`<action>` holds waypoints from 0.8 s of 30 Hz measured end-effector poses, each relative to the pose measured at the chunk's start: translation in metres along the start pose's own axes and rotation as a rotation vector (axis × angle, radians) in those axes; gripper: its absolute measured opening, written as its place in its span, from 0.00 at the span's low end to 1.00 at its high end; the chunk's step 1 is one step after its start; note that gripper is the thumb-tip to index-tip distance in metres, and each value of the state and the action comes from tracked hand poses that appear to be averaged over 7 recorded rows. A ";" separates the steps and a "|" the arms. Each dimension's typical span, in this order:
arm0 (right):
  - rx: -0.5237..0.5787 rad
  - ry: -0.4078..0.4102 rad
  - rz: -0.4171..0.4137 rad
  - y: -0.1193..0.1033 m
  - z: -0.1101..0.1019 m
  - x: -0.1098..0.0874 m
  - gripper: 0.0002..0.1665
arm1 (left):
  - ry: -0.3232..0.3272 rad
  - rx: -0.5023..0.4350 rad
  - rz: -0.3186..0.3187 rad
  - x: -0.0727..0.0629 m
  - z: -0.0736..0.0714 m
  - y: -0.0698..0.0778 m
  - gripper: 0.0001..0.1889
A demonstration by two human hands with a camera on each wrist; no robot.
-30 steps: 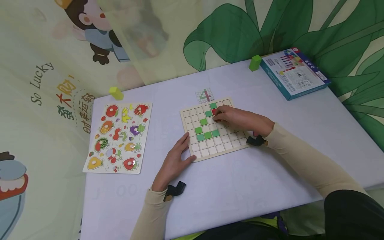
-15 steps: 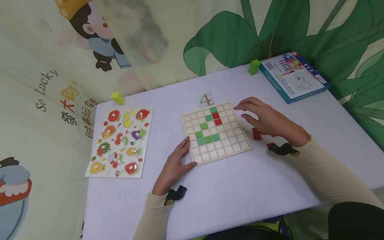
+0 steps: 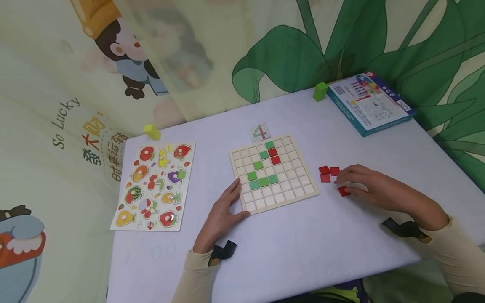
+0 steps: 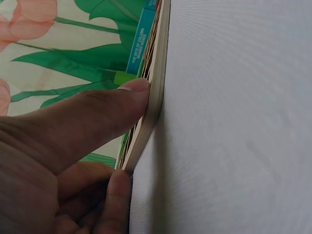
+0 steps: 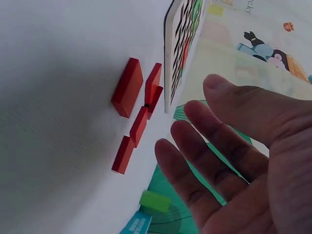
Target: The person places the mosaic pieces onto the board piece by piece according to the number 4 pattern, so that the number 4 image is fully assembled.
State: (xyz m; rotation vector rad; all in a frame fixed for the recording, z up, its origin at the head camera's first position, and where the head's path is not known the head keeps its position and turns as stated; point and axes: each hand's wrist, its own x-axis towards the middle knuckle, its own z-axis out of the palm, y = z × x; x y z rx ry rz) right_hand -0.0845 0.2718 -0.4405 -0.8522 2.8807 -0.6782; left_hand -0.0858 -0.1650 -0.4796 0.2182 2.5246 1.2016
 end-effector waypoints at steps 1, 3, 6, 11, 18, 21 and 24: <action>-0.001 0.010 -0.014 0.000 0.002 -0.002 0.31 | 0.003 0.001 0.001 0.000 0.000 0.000 0.52; 0.006 0.020 -0.027 0.000 0.007 -0.005 0.34 | 0.008 0.001 0.002 -0.001 0.001 -0.001 0.52; 0.032 0.004 -0.019 -0.001 0.013 -0.007 0.35 | 0.008 0.000 0.000 -0.001 0.002 -0.003 0.52; 0.034 -0.040 0.032 -0.001 0.022 -0.008 0.33 | 0.007 -0.005 0.011 -0.001 0.003 -0.004 0.52; -0.024 -0.074 0.061 -0.003 0.027 -0.004 0.29 | 0.010 -0.022 0.016 -0.001 0.004 -0.005 0.52; -0.034 -0.080 0.071 -0.004 0.027 -0.003 0.28 | 0.012 -0.017 0.024 -0.001 0.004 -0.004 0.52; -0.031 -0.098 0.082 -0.004 0.026 -0.002 0.28 | 0.014 -0.007 0.033 -0.001 0.003 -0.004 0.52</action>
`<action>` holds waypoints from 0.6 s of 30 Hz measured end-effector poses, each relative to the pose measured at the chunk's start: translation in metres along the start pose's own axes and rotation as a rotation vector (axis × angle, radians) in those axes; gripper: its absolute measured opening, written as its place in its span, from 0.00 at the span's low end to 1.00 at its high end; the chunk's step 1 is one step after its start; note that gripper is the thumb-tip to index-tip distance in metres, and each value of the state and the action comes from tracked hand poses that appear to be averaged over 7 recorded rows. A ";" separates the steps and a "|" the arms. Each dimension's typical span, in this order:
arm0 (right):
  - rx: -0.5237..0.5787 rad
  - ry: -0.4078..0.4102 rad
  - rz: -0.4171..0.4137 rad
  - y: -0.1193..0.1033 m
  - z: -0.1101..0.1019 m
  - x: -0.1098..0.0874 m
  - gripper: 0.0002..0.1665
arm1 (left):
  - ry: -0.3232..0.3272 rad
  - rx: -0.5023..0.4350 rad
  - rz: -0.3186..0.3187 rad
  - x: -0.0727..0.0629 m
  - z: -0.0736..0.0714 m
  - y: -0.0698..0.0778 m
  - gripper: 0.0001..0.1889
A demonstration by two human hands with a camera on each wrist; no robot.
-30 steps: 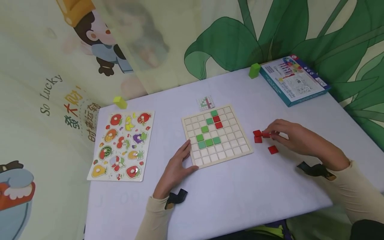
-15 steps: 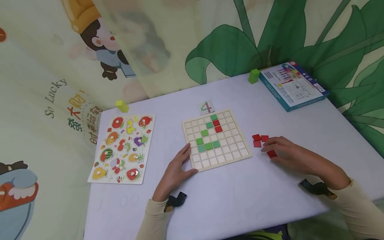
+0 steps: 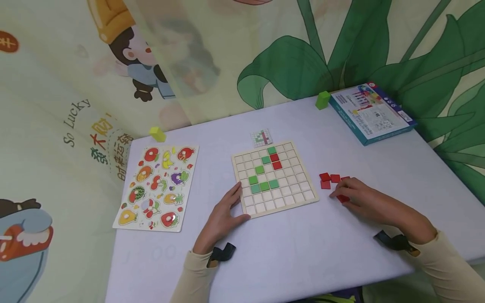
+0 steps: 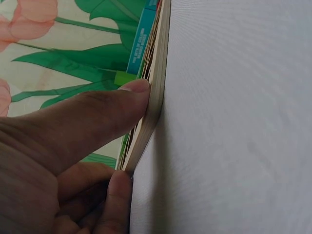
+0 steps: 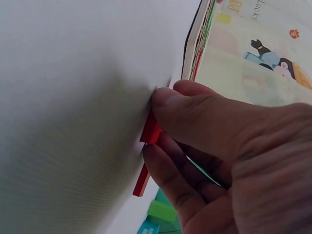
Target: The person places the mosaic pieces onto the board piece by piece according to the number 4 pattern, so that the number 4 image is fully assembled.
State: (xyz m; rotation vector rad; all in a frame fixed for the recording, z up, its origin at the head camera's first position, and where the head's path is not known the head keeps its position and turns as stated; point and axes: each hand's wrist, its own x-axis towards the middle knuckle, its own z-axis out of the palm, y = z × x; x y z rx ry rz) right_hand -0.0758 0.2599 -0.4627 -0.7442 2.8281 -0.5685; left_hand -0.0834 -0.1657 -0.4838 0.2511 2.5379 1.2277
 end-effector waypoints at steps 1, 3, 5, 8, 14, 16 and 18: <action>0.001 -0.003 0.001 0.000 0.000 0.000 0.28 | -0.001 0.003 0.001 0.000 0.000 0.000 0.52; -0.001 -0.007 0.001 0.000 0.001 0.000 0.29 | -0.002 0.009 0.004 0.000 0.000 -0.001 0.52; -0.014 0.003 -0.010 -0.001 0.001 0.000 0.28 | -0.001 0.011 0.003 0.000 0.000 -0.001 0.52; -0.036 0.030 -0.027 -0.001 0.003 0.000 0.27 | -0.003 0.011 0.002 0.000 0.001 -0.001 0.52; -0.022 0.081 -0.014 -0.004 0.004 0.002 0.28 | -0.009 0.015 0.000 0.000 0.001 -0.001 0.51; -0.021 0.125 -0.021 -0.004 0.004 0.004 0.29 | -0.008 0.021 0.001 0.000 0.001 0.000 0.52; -0.034 0.181 -0.042 -0.005 0.003 0.007 0.29 | -0.006 0.029 0.003 0.000 0.000 0.000 0.52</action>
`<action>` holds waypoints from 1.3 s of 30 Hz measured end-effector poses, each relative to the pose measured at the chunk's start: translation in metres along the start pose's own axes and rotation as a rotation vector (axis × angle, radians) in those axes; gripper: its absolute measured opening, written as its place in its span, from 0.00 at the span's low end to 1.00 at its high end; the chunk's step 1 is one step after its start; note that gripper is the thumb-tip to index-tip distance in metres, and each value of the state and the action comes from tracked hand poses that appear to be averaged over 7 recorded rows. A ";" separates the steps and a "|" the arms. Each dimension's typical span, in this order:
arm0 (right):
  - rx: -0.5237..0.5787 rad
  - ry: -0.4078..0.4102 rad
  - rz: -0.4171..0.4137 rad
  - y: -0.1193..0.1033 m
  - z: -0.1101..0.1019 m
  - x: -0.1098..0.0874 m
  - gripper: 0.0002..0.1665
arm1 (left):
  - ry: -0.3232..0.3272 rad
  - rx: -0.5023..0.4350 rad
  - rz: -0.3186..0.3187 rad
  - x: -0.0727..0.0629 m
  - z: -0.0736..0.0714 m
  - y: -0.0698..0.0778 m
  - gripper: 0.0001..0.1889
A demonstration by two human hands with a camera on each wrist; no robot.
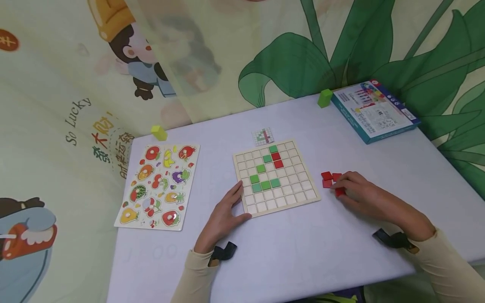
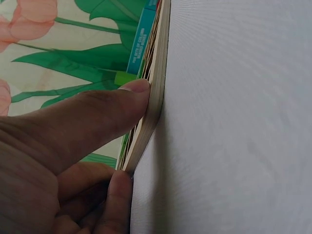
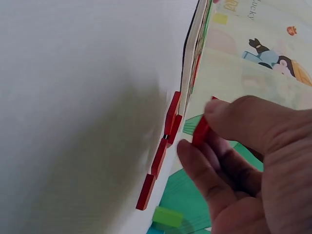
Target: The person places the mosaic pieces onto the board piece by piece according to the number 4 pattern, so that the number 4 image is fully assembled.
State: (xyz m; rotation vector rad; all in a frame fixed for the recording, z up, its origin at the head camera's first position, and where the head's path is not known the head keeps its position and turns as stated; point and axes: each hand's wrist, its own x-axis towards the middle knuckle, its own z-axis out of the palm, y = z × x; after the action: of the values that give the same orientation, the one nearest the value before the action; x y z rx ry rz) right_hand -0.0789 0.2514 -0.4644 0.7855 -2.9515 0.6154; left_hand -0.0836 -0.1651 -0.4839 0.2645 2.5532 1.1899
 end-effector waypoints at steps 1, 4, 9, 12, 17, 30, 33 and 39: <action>-0.006 0.027 -0.012 0.000 0.000 0.001 0.30 | 0.002 0.002 0.001 0.000 0.000 0.000 0.52; 0.004 0.093 -0.054 0.000 -0.001 0.006 0.33 | 0.006 0.006 0.002 0.000 -0.001 0.001 0.52; 0.052 0.126 -0.112 -0.004 -0.004 0.018 0.34 | 0.011 0.008 -0.001 0.000 -0.002 0.001 0.52; 0.053 0.122 -0.120 -0.010 -0.008 0.027 0.33 | 0.010 0.005 -0.001 -0.001 -0.002 0.001 0.52; 0.080 0.108 -0.138 -0.023 -0.014 0.045 0.30 | 0.004 0.009 0.005 -0.001 -0.002 0.000 0.51; 0.136 0.098 -0.179 -0.049 -0.012 0.085 0.28 | 0.000 0.003 0.023 0.001 -0.002 -0.001 0.50; 0.150 0.075 -0.178 -0.052 -0.008 0.093 0.26 | 0.000 0.008 0.026 0.001 -0.002 -0.002 0.50; 0.135 0.037 -0.190 -0.054 0.000 0.108 0.24 | -0.003 0.006 0.036 0.001 -0.001 -0.003 0.50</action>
State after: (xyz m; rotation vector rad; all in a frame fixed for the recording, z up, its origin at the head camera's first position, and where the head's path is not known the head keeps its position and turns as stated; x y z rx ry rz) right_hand -0.1467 0.1571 -0.4312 1.0392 -2.7812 0.8103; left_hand -0.0847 -0.1673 -0.4855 0.3145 2.5605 1.1936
